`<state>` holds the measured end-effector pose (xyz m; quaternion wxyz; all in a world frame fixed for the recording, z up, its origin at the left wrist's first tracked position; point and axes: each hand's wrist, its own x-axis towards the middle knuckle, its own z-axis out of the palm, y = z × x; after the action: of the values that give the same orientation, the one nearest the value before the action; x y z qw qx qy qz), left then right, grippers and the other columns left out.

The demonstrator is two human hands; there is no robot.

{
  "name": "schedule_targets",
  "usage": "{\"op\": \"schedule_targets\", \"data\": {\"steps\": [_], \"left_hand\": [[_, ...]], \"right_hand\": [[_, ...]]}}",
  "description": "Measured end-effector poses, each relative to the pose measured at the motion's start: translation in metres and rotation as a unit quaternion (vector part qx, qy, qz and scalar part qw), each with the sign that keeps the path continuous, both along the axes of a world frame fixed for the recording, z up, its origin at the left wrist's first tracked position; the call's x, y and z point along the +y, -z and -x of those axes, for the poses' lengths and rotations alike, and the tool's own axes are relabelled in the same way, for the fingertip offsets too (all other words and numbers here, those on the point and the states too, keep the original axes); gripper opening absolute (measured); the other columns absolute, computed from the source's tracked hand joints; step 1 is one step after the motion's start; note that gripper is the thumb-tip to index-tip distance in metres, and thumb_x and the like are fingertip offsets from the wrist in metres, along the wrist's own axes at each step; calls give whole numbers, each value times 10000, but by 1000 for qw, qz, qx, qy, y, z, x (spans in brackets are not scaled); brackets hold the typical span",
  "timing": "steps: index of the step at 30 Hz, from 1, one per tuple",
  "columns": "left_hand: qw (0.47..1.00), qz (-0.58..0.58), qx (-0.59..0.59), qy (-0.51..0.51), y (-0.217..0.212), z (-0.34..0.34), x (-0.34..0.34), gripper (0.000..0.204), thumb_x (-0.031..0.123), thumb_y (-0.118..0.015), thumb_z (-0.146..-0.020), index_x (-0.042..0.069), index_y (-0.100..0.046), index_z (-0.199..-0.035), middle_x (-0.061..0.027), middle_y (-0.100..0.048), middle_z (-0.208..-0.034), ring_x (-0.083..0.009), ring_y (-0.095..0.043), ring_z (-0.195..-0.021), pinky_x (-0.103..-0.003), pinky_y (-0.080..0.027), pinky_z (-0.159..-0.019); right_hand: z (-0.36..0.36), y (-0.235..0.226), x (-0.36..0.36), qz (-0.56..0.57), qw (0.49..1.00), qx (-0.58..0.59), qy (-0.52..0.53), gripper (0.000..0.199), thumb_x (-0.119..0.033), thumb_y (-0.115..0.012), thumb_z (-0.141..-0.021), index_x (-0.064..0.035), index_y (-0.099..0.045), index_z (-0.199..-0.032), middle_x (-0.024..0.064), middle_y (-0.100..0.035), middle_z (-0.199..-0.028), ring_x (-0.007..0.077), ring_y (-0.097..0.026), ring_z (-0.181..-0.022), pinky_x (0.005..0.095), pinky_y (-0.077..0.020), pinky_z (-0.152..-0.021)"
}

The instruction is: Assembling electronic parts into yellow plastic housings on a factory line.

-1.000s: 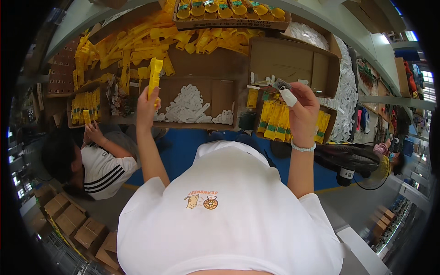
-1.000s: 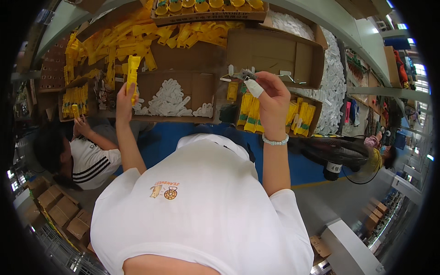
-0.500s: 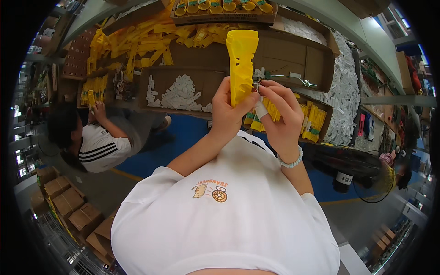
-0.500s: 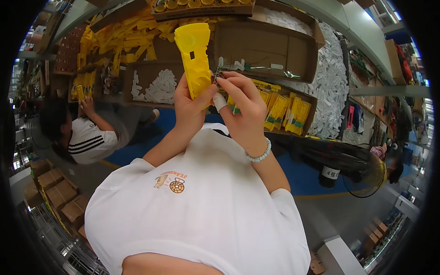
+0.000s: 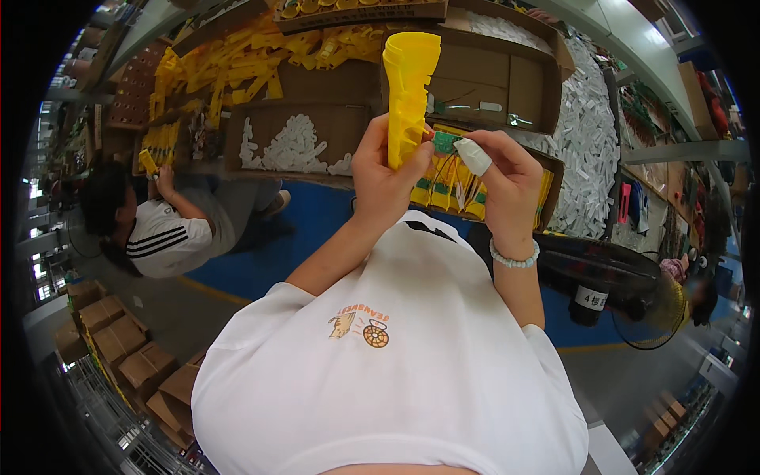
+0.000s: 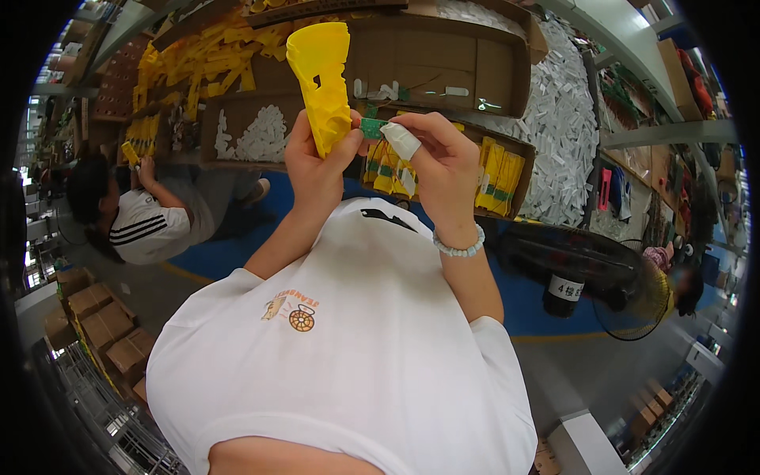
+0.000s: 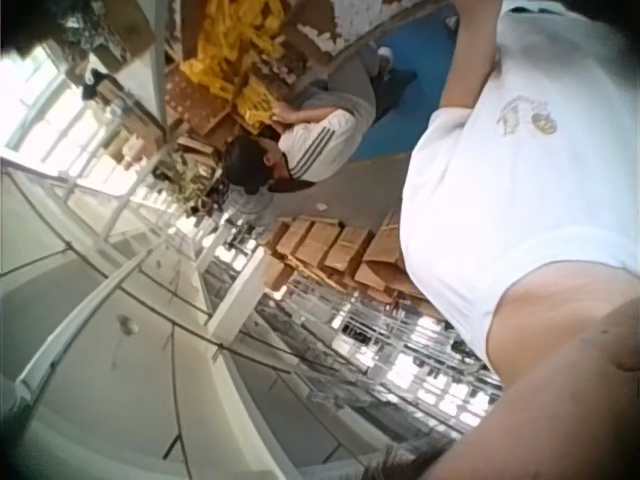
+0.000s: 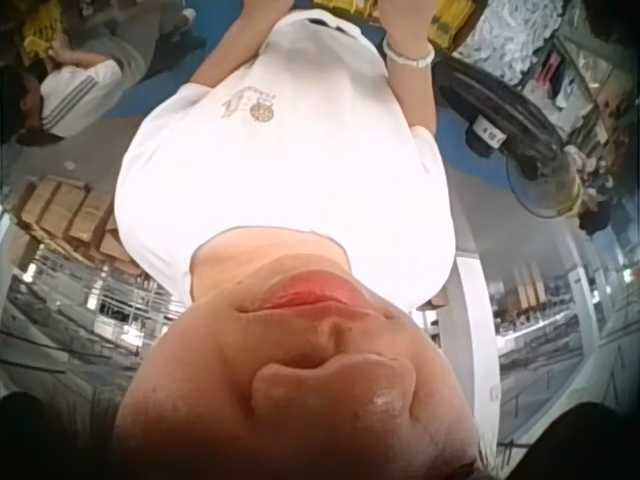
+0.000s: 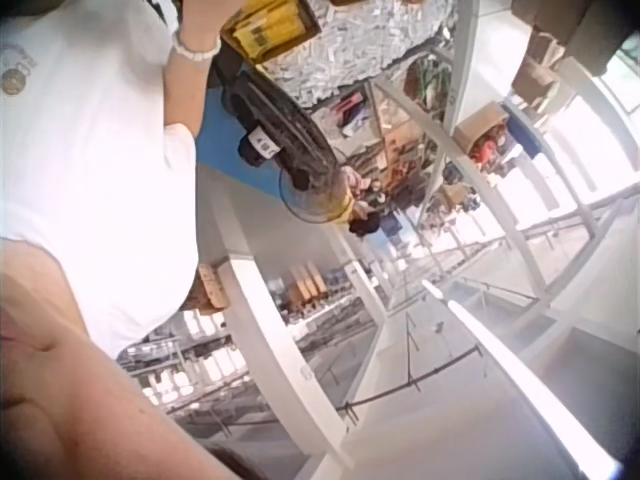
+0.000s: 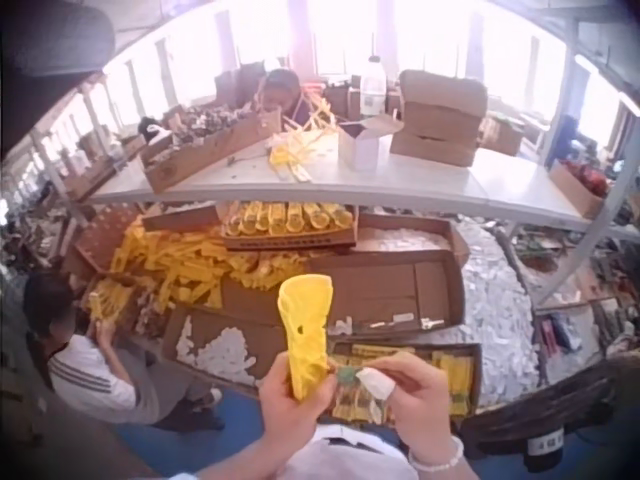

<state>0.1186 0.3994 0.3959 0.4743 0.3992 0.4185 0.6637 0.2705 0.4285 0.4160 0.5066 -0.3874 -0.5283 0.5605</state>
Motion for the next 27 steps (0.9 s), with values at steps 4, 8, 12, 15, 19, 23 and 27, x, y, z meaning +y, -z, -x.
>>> {"op": "schedule_targets", "data": {"steps": [4,8,12,15,19,23,27], "left_hand": [[999,-18,26,-23,3,-3,6,327,-22,-627,-837,13,-502,-1137,-64,-622,-1001,-106,-620,-880,-253,-509,-801],[1000,7,22,-17,-1,-6,5,331,-21,-634,-824,13,-506,-1127,-59,-627,-962,-108,-614,-900,-255,-491,-842],[996,-38,34,-75,3,-15,3,323,-22,-635,-817,14,-502,-1109,-46,-623,-911,-102,-614,-830,-243,-506,-767],[999,-14,23,-35,-6,-11,8,270,93,-631,-875,17,-499,-1099,-61,-613,-895,-118,-611,-732,-244,-513,-673],[966,40,-243,81,-12,4,20,327,313,-545,-956,20,-503,-1095,-88,-611,-887,-146,-599,-657,-258,-509,-606],[971,85,-208,80,-7,-1,23,516,460,-353,-998,12,-510,-1204,-105,-608,-914,-160,-595,-752,-301,-505,-661],[978,76,-180,71,-13,-12,20,497,426,-339,-1010,12,-534,-1206,-114,-623,-938,-178,-592,-804,-328,-489,-772]], "right_hand": [[-7,2,-2,19,1000,23,-9,159,52,-627,-836,36,-661,-990,67,-660,-934,130,-631,-888,235,-496,-824],[-14,9,1,-16,999,28,-25,163,58,-626,-831,33,-664,-988,65,-657,-928,131,-631,-886,233,-496,-824],[-13,11,1,-22,999,22,-30,157,52,-632,-831,33,-655,-985,60,-651,-920,125,-626,-876,234,-498,-806],[-11,12,1,-5,999,40,-8,159,31,-639,-837,30,-646,-996,54,-648,-919,119,-621,-867,236,-501,-787],[-20,6,2,16,997,70,-11,171,1,-642,-849,25,-639,-1018,49,-646,-923,111,-615,-847,234,-502,-750],[-20,-6,-5,37,996,41,-77,173,-8,-634,-856,37,-635,-1023,64,-654,-914,111,-614,-808,232,-501,-729],[-12,-8,-4,34,994,29,-98,177,4,-621,-858,48,-631,-1029,73,-661,-908,109,-613,-799,236,-503,-742]]}}
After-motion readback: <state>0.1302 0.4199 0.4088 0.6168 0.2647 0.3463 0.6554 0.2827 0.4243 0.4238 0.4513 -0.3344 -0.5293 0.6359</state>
